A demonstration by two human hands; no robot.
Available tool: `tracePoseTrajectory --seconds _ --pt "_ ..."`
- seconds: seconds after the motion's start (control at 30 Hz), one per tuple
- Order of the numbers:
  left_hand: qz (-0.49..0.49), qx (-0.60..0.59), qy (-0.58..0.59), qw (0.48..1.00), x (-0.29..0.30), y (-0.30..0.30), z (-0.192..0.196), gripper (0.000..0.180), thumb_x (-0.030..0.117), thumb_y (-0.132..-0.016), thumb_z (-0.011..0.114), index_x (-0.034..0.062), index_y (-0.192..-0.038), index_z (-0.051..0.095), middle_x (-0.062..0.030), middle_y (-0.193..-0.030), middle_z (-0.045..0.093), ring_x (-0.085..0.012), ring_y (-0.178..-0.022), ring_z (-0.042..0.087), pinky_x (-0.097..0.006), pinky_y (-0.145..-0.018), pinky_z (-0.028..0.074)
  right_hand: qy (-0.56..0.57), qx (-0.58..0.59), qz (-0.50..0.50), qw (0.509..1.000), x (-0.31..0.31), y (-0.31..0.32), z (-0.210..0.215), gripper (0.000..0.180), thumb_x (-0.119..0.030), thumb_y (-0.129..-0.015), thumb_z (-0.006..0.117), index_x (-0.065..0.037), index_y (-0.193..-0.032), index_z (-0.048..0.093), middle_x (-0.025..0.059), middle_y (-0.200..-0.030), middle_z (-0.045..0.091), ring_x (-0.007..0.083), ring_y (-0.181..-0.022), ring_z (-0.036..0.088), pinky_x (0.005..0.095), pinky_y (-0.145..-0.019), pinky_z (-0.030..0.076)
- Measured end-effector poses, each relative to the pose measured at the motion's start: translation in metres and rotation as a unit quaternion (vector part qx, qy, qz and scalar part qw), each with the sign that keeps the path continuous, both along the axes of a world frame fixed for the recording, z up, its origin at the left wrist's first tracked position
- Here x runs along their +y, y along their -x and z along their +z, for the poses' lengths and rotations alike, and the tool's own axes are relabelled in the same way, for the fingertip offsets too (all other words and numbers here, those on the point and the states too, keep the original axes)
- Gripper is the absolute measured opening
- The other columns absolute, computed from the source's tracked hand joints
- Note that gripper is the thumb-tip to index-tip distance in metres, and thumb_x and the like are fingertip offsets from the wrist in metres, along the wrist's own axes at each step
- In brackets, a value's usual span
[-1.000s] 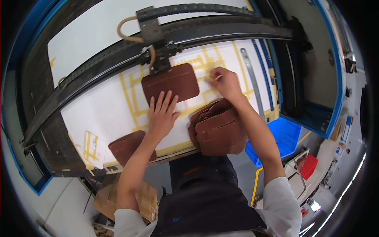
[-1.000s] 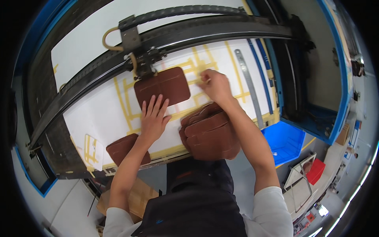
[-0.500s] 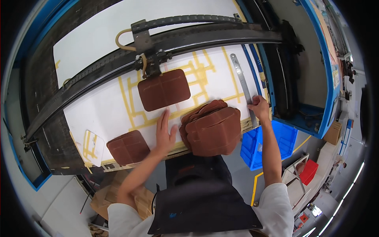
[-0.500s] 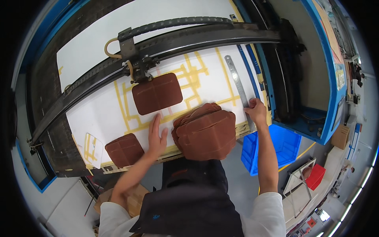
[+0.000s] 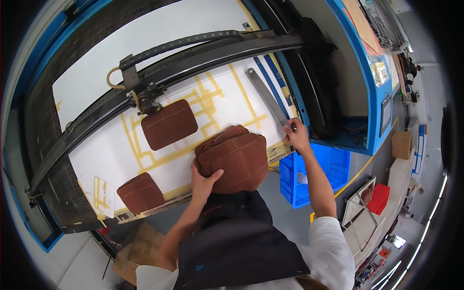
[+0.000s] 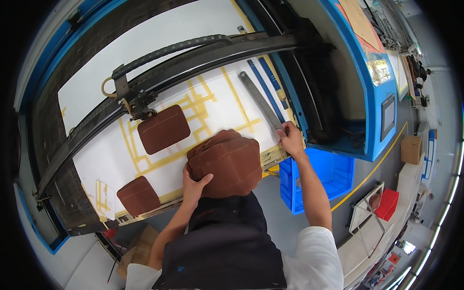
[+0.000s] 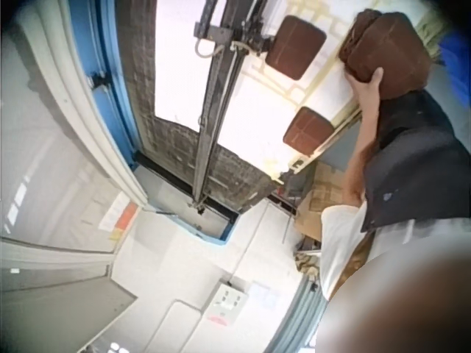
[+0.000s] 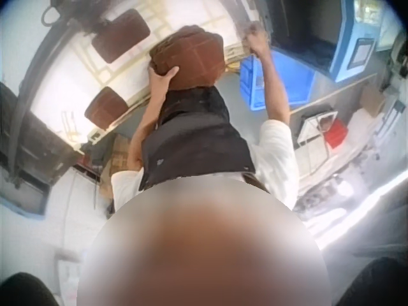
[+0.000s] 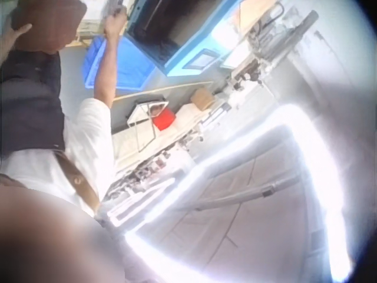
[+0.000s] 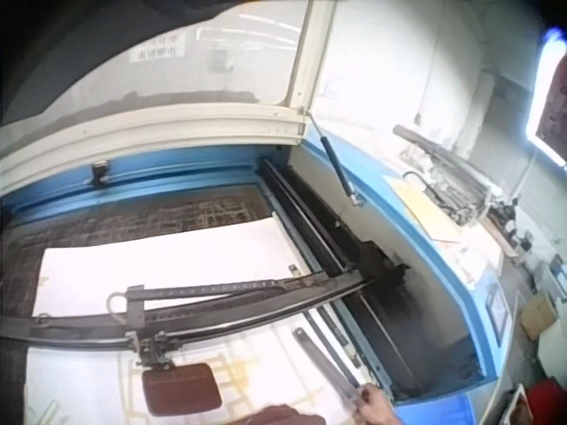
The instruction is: Aligning leather pieces on a laser cutting machine using a ruler and operating the machine's control panel.
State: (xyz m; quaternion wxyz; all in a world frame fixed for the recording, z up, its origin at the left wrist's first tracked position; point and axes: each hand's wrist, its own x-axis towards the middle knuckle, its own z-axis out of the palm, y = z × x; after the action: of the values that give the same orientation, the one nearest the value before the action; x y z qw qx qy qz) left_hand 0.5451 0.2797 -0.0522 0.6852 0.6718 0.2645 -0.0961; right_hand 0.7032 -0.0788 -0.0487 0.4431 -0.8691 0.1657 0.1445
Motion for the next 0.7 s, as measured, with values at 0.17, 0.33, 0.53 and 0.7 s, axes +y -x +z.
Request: tracePoseTrajectory --seconds 0.17,0.33,0.53,0.7 --pt "0.036 0.016 0.081 0.996 -0.028 -0.014 -0.004 0.102 0.026 -0.076 0.091 -0.0013 -0.152 0.029 -0.0197 -0.148 0.047 -0.0303 -0.135 0.049 -0.040 -0.115 0.040 -0.148 0.039 -0.064 0.986 -0.025 0.018 0.036 0.021 -0.005 -0.094 0.069 0.001 -0.113 0.064 0.0053 -0.085 0.068 0.0098 -0.052 0.059 0.0253 -0.046 0.047" --pt "0.050 -0.025 0.063 0.996 -0.089 -0.029 -0.022 0.102 0.031 -0.075 0.091 -0.0049 -0.149 0.031 -0.0247 -0.145 0.048 -0.0329 -0.133 0.051 -0.042 -0.114 0.041 -0.217 0.038 -0.113 0.969 -0.026 0.049 0.097 0.032 -0.002 -0.094 0.069 0.004 -0.125 0.063 0.0048 -0.083 0.067 0.0095 -0.056 0.059 0.0233 -0.049 0.045" --pt "0.004 -0.044 0.025 0.999 -0.103 -0.025 -0.041 0.081 0.023 -0.082 0.085 0.0003 -0.146 0.042 -0.0217 -0.142 0.051 -0.0347 -0.128 0.054 -0.043 -0.111 0.044 -0.283 0.049 -0.083 0.954 0.058 0.104 0.131 0.046 0.002 -0.096 0.063 0.003 -0.142 0.055 0.0050 -0.096 0.067 0.0095 -0.066 0.061 0.0222 -0.059 0.051" --pt "0.007 -0.149 -0.233 0.961 0.004 -0.013 -0.022 0.050 0.008 -0.082 0.080 0.0037 -0.129 0.061 -0.0179 -0.130 0.060 -0.0343 -0.123 0.059 -0.043 -0.106 0.047 -0.321 0.057 -0.008 0.945 0.176 0.132 0.075 0.056 0.007 -0.097 0.054 -0.001 -0.152 0.046 0.0061 -0.112 0.067 0.0089 -0.085 0.063 0.0244 -0.075 0.054"
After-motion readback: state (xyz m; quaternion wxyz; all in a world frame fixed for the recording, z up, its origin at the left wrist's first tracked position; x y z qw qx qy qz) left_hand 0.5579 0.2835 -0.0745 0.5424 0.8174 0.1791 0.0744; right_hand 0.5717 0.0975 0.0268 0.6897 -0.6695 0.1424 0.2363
